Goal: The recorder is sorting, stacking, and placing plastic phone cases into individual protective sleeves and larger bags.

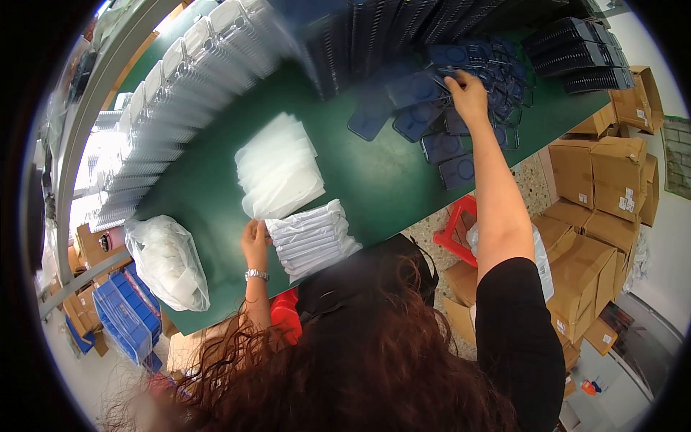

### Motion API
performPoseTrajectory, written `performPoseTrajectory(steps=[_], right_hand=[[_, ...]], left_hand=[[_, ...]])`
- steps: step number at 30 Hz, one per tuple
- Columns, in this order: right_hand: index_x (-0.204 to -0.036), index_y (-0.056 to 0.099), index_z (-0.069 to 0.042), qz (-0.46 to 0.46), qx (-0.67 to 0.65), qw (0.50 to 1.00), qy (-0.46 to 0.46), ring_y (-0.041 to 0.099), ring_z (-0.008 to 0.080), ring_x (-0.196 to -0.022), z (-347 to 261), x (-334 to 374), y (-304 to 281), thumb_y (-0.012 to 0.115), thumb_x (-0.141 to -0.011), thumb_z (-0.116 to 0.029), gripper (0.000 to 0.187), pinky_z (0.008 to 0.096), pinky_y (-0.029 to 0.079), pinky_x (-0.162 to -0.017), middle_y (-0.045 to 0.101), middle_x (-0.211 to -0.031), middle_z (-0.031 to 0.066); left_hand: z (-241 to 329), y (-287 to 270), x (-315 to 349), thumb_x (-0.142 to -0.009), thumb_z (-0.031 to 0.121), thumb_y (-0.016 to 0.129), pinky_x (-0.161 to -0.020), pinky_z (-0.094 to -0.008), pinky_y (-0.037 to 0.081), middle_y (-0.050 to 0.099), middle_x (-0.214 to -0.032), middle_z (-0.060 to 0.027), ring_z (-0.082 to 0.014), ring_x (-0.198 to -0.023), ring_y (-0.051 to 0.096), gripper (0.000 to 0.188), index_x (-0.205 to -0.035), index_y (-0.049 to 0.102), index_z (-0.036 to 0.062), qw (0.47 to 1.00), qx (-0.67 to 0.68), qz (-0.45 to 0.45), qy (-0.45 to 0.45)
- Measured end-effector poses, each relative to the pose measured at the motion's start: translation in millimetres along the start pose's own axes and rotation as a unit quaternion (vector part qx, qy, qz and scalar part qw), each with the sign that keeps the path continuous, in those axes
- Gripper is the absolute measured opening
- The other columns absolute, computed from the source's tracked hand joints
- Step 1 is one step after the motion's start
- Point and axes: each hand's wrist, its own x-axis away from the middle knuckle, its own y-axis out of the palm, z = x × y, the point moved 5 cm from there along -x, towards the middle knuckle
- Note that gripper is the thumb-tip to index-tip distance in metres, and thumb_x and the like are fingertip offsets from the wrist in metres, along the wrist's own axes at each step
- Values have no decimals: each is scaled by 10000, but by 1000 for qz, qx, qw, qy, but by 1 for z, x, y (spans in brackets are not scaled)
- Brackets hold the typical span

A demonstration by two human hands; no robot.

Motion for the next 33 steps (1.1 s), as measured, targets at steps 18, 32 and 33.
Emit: performPoseTrajectory(steps=[18, 32, 33], right_hand=[[-1161, 638, -40, -551, -201, 810, 23, 619, 207, -1010, -109, 257, 202, 613, -861, -146, 320, 321, 474, -903, 667, -1105, 122], [-1119, 647, 2, -457, -301, 830, 105, 581, 67, -826, -90, 262, 212, 611, -866, -130, 287, 234, 467, -759, 672, -908, 14], [-1119, 647, 2, -459, -303, 828, 103, 581, 67, -826, -92, 263, 214, 611, -866, -130, 287, 234, 467, -759, 672, -908, 14]], left_hand=[[-23, -2, 4, -938, 44, 526, -714, -205, 458, 646, -982, -4, -62, -817, 567, 312, -1237, 587, -20, 993, -53, -94, 49], [-11, 0, -3, -917, 114, 580, -522, -236, 427, 613, -697, -13, -68, -579, 533, 170, -955, 654, -34, 993, -89, 23, 74], [-15, -2, -4, -908, 107, 580, -514, -243, 423, 617, -683, -24, -72, -560, 531, 158, -929, 650, -34, 995, -71, 34, 62]])
